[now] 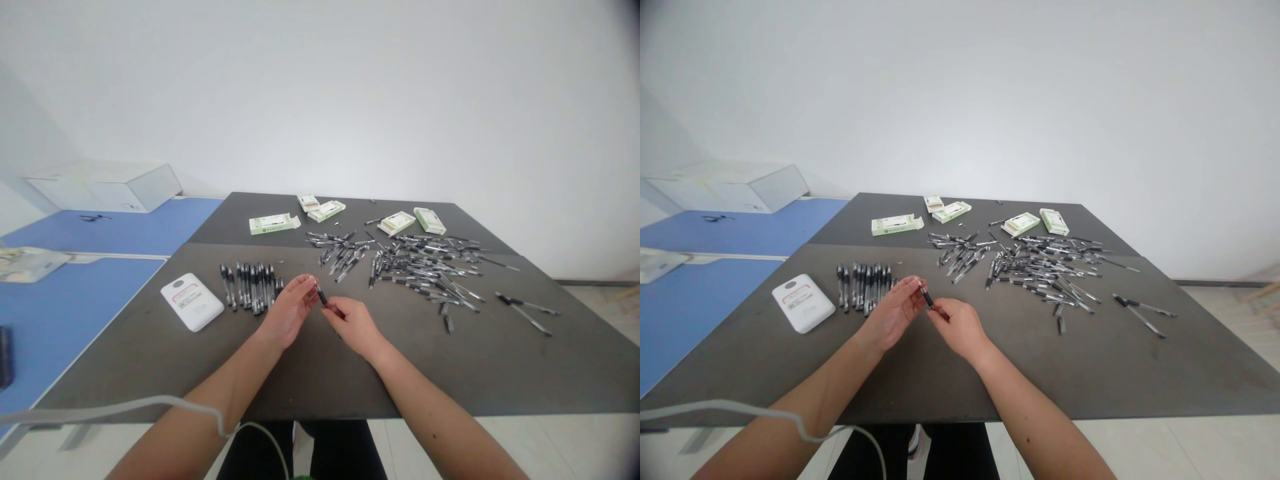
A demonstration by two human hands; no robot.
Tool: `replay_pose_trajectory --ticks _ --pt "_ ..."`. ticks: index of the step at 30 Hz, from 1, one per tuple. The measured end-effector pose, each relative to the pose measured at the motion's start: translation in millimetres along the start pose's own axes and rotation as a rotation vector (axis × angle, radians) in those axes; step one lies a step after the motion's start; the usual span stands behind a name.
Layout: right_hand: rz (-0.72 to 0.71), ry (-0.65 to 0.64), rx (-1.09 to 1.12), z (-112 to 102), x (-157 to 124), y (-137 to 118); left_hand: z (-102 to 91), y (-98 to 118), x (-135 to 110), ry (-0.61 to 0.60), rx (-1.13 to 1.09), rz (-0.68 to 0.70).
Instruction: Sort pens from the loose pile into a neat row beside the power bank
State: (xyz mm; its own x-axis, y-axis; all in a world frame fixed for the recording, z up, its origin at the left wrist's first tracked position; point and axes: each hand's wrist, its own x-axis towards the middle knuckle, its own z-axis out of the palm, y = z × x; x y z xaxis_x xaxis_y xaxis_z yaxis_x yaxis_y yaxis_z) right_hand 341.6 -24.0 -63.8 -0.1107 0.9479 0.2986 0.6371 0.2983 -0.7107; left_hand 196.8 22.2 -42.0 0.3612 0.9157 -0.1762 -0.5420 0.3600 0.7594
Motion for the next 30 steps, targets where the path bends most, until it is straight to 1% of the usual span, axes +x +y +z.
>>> replay_pose_trajectory --ticks 3,5,6,9,10,12,14,15,16,19,20,21,24,25,26,27,29,30 --pt "-0.002 0.031 -0.04 -1.8 -0.3 0.2 1.2 -1.3 -0.2 0.027 0.14 0.051" --pt "-0.002 0.026 -0.009 -2.7 -1.1 -0.3 1.9 -1.2 0.1 0.034 0.225 0.097" --pt "0.004 0.008 0.058 -2.8 -1.6 -0.7 2.1 -0.8 0.4 0.026 0.252 0.117" --pt "0.054 -0.06 0.394 -0.6 -2.8 -2.8 2.0 0.9 1.9 -0.041 0.287 0.141" --pt "0.079 -0.063 0.493 0.8 -3.0 -3.4 1.7 1.3 2.7 -0.061 0.288 0.141" --pt "0.143 -0.012 0.642 3.9 -2.8 -4.1 0.6 1.2 4.4 -0.062 0.29 0.145" --pt "0.225 0.068 0.763 5.6 -2.1 -3.8 -0.4 0.3 5.9 -0.031 0.29 0.158" --pt "0.266 0.086 0.837 5.5 -1.8 -3.5 -0.9 -0.3 6.5 -0.02 0.289 0.166" --pt "0.304 0.065 0.922 4.8 -1.5 -3.1 -1.2 -1.1 7.0 -0.025 0.287 0.169" --pt "0.367 -0.144 1.163 1.5 -1.3 -2.5 -1.5 -3.7 7.6 -0.097 0.269 0.154" --pt "0.373 -0.185 1.209 0.8 -1.3 -2.6 -1.5 -4.7 7.8 -0.11 0.269 0.151" --pt "0.374 -0.183 1.219 0.6 -1.3 -2.9 -1.4 -5.7 7.9 -0.106 0.271 0.154" --pt "0.372 -0.025 1.092 1.3 -1.4 -4.6 -1.6 -7.7 8.4 -0.035 0.276 0.183" --pt "0.376 0.006 1.059 1.3 -1.5 -5.3 -1.7 -7.7 8.4 -0.026 0.273 0.181" --pt "0.381 -0.002 1.06 0.9 -1.9 -5.9 -1.8 -7.3 8.3 -0.035 0.267 0.168" --pt "0.384 -0.045 1.096 0.2 -2.3 -6.5 -1.9 -6.6 8.0 -0.059 0.259 0.147" --pt "0.382 -0.179 1.208 -1.3 -2.9 -7.3 -1.7 -5.1 7.1 -0.124 0.249 0.102" --pt "0.38 -0.223 1.24 -1.5 -3.0 -7.4 -1.4 -4.5 6.6 -0.144 0.249 0.093"
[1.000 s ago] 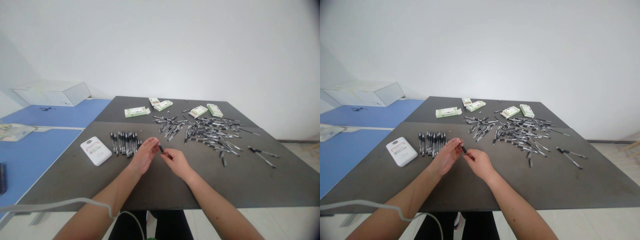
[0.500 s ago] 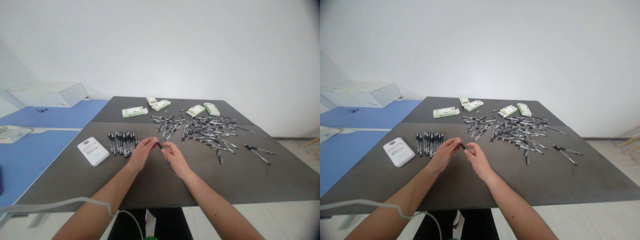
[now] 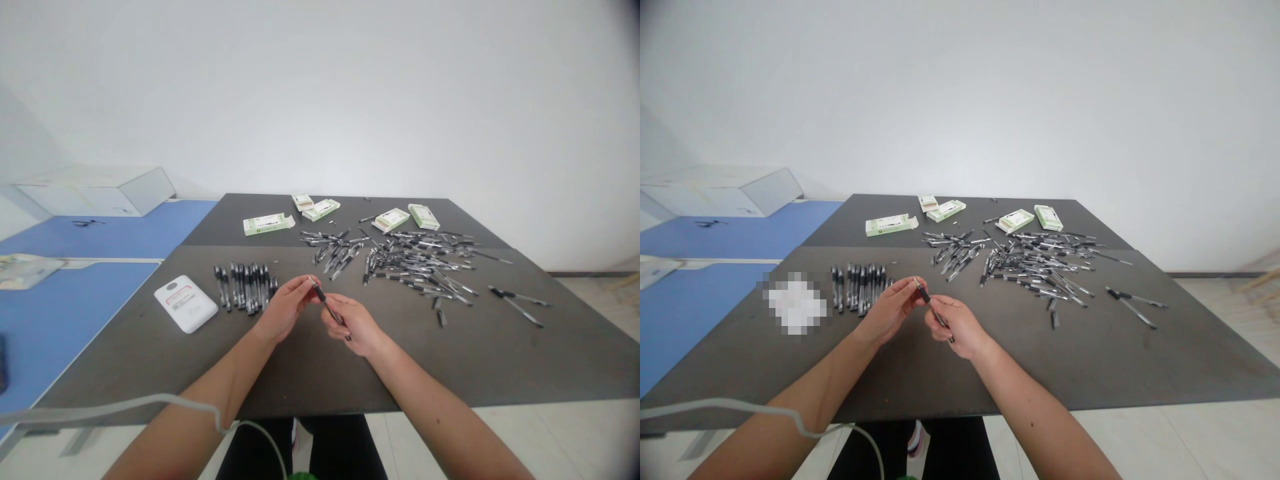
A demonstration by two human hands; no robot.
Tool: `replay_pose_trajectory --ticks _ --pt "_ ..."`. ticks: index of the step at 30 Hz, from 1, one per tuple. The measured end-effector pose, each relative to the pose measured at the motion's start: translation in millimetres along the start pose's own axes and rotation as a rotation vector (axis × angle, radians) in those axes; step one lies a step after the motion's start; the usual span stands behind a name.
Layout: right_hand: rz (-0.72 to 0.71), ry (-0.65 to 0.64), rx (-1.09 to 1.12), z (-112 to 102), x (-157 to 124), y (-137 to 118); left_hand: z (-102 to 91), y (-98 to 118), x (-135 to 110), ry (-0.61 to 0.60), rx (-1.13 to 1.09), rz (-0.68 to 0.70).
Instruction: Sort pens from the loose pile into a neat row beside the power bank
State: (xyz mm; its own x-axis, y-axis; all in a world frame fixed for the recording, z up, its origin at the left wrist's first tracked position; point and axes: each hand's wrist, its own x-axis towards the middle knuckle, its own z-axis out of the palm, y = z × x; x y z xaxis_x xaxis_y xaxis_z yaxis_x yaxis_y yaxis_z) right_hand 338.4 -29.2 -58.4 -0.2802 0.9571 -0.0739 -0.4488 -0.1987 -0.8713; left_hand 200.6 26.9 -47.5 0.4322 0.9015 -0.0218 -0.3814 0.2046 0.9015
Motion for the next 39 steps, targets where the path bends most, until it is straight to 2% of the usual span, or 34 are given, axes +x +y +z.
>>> replay_pose_trajectory --ticks 2,6,7,8,11,12,13,16,18,21,23,24,27,28,29,30,33,34,35,36,39 --pt "-0.005 0.032 -0.048 0.3 1.2 1.1 0.8 0.3 -0.8 0.013 0.019 0.016" --pt "-0.145 0.345 -0.347 1.6 4.6 5.3 2.3 -1.4 -1.6 0.104 0.107 0.081" --pt "-0.163 0.369 -0.397 1.9 4.3 5.5 2.2 -1.6 -1.8 0.109 0.114 0.091" --pt "-0.16 0.348 -0.41 2.1 3.4 5.3 2.0 -1.5 -2.1 0.101 0.111 0.094" --pt "-0.059 0.118 -0.278 2.6 -0.1 3.8 0.7 -0.5 -2.6 0.03 0.068 0.058" --pt "-0.041 0.077 -0.239 2.8 -0.5 3.7 0.5 -0.2 -2.6 0.016 0.061 0.047" --pt "-0.046 0.085 -0.23 2.9 -0.3 4.0 0.5 0.0 -2.5 0.018 0.064 0.046" --pt "-0.146 0.256 -0.317 2.5 1.7 5.2 1.7 0.2 -2.6 0.087 0.104 0.079" --pt "-0.149 0.253 -0.298 1.4 1.4 4.1 2.8 0.7 -3.5 0.079 0.104 0.078" --pt "-0.003 0.007 -0.126 -0.7 -1.7 0.4 3.2 1.4 -5.2 -0.018 0.063 0.027" --pt "0.043 -0.051 -0.092 -1.6 -1.9 -0.1 2.5 0.6 -5.4 -0.025 0.065 0.025" --pt "0.022 -0.002 -0.132 -1.9 -0.9 0.7 2.2 -0.3 -5.0 -0.003 0.086 0.038" --pt "-0.138 0.279 -0.371 -2.2 3.6 4.9 1.9 -3.5 -3.4 0.082 0.178 0.086" --pt "-0.17 0.335 -0.436 -2.3 4.2 5.8 2.3 -4.0 -3.2 0.093 0.191 0.092" --pt "-0.173 0.338 -0.459 -2.4 4.0 5.9 2.9 -4.0 -3.3 0.091 0.183 0.091" --pt "-0.146 0.286 -0.435 -2.4 3.0 5.4 3.6 -3.4 -3.6 0.072 0.157 0.078" --pt "0.019 -0.012 -0.201 -2.0 -1.7 1.9 4.8 0.3 -5.3 -0.023 0.057 0.005" --pt "0.049 -0.068 -0.146 -1.7 -2.5 1.2 4.8 1.4 -5.7 -0.037 0.042 -0.008" --pt "0.05 -0.064 -0.132 -1.4 -2.5 1.1 4.6 2.0 -5.9 -0.034 0.042 -0.008" --pt "0.022 -0.005 -0.156 -1.0 -1.8 1.4 4.5 2.1 -6.0 -0.016 0.055 0.005" --pt "-0.097 0.233 -0.291 -0.2 1.7 3.7 6.1 -0.9 -6.3 0.049 0.106 0.072"
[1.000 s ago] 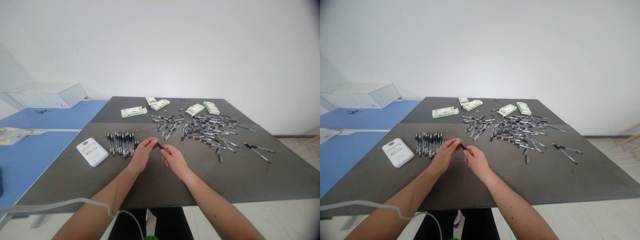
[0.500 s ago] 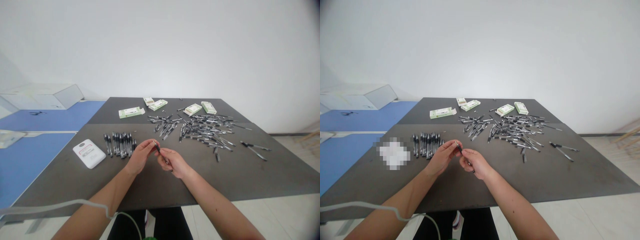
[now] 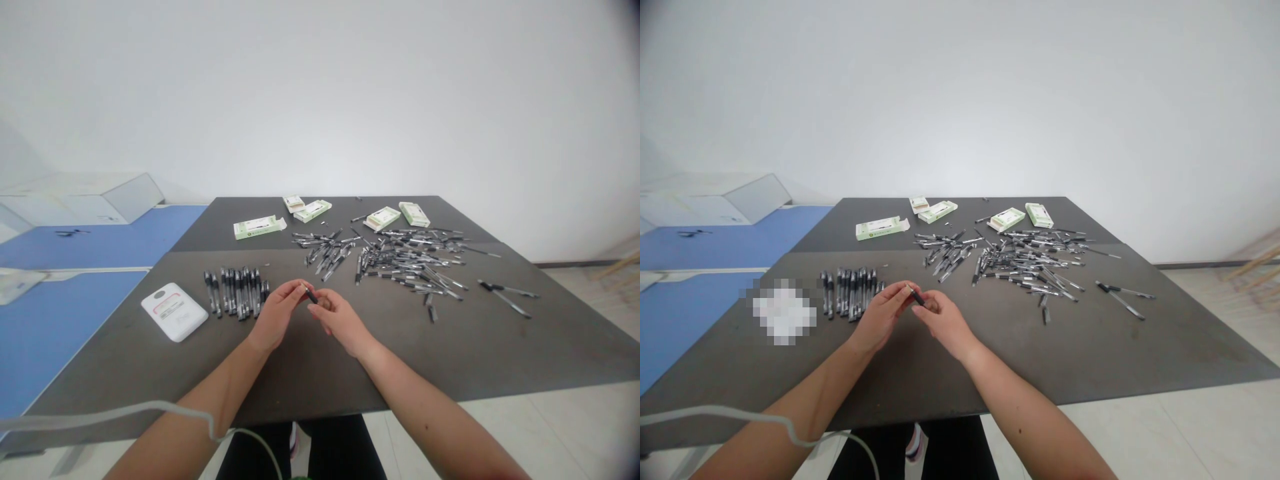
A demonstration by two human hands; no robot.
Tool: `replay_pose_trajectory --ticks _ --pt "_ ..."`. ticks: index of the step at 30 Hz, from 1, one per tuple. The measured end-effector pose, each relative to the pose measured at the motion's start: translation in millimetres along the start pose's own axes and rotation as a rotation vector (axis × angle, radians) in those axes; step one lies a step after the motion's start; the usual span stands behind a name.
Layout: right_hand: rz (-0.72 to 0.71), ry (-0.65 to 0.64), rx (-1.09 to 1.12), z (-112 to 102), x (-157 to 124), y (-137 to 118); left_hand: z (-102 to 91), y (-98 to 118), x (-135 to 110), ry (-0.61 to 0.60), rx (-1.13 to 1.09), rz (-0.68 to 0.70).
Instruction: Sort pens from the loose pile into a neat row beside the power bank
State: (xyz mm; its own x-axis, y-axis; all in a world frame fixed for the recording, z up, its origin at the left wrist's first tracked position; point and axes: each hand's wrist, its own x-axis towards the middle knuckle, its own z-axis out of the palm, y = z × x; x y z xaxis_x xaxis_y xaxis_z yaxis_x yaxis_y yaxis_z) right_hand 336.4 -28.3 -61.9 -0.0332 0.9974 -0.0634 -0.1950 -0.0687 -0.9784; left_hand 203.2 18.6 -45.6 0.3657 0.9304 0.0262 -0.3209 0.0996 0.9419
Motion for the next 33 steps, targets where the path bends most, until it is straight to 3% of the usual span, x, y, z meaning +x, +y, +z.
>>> replay_pose_trajectory --ticks 1,4,6,8,11,12,15,19,24,29,30,33 --pt "-0.009 0.017 -0.006 0 1 0 1.5 -1 0 0.006 0.003 0.01" --pt "0.042 -0.11 0.126 -3 1 -1 6.1 -3 4 -0.029 -0.015 -0.038" --pt "0.045 -0.096 0.204 -8 2 -4 5.5 -1 18 -0.061 0.046 -0.077" --pt "-0.009 0.064 0.2 -15 5 -6 -0.4 2 42 -0.042 0.265 -0.05" --pt "-0.08 0.267 0.181 -25 10 -8 -16.2 8 90 0.068 1.048 0.012" --pt "-0.09 0.291 0.185 -28 12 -9 -21.2 8 106 0.083 1.158 -0.017" --pt "-0.102 0.313 0.201 -33 14 -8 -29.3 4 143 0.095 1.33 -0.102" --pt "-0.1 0.314 0.197 -34 15 -7 -24.9 -8 164 0.086 1.449 -0.197" --pt "-0.088 0.312 0.132 -31 15 -7 -21.5 -4 166 0.038 1.464 -0.206" --pt "-0.104 0.292 0.007 -27 14 -5 -19.3 20 128 -0.026 1.322 -0.033" --pt "-0.115 0.28 -0.028 -26 14 -4 -17.3 23 116 -0.04 1.23 -0.002" --pt "-0.151 0.236 -0.147 -24 12 -2 -9.9 23 80 -0.007 0.556 0.035"
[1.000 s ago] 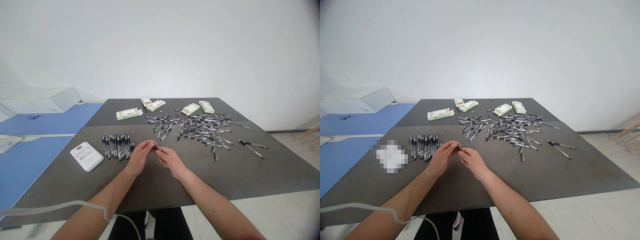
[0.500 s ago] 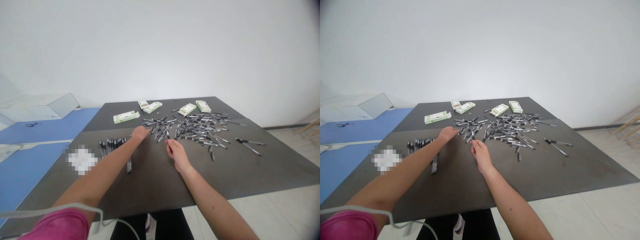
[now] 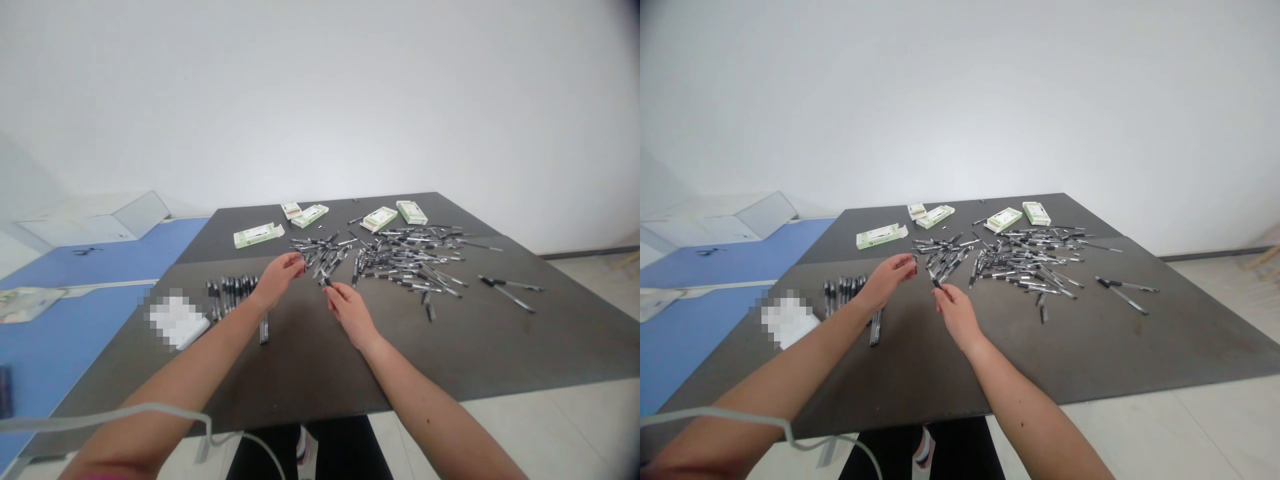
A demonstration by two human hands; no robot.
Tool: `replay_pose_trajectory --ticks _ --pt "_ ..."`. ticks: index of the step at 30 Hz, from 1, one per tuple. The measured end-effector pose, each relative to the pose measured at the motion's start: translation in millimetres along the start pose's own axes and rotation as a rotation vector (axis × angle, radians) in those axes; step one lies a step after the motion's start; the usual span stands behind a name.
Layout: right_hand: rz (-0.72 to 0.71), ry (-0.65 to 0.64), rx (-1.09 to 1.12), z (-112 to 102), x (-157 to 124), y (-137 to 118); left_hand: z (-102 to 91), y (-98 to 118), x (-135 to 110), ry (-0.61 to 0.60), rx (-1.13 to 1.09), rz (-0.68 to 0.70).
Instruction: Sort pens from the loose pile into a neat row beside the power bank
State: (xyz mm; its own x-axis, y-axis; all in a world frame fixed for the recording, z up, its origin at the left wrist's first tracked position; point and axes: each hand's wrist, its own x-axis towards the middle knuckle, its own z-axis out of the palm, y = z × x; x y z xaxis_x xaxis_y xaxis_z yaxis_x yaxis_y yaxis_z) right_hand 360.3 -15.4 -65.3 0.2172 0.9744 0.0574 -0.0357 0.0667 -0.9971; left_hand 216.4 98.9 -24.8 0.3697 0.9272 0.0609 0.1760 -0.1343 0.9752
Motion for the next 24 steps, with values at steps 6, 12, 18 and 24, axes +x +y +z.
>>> replay_pose_trajectory --ticks 6,12,18,24 --pt "-0.109 -0.081 -0.302 4 -6 -3 8.9 1 -41 0.104 -0.573 -0.184" --pt "-0.123 -0.098 -0.403 4 -5 1 10.6 3 -51 0.087 -0.593 -0.219" --pt "-0.132 -0.093 -0.435 2 -2 4 15.5 4 -54 0.077 -0.501 -0.208" --pt "-0.162 -0.101 -0.42 4 -4 3 21.9 -4 -56 0.001 -0.287 -0.075"
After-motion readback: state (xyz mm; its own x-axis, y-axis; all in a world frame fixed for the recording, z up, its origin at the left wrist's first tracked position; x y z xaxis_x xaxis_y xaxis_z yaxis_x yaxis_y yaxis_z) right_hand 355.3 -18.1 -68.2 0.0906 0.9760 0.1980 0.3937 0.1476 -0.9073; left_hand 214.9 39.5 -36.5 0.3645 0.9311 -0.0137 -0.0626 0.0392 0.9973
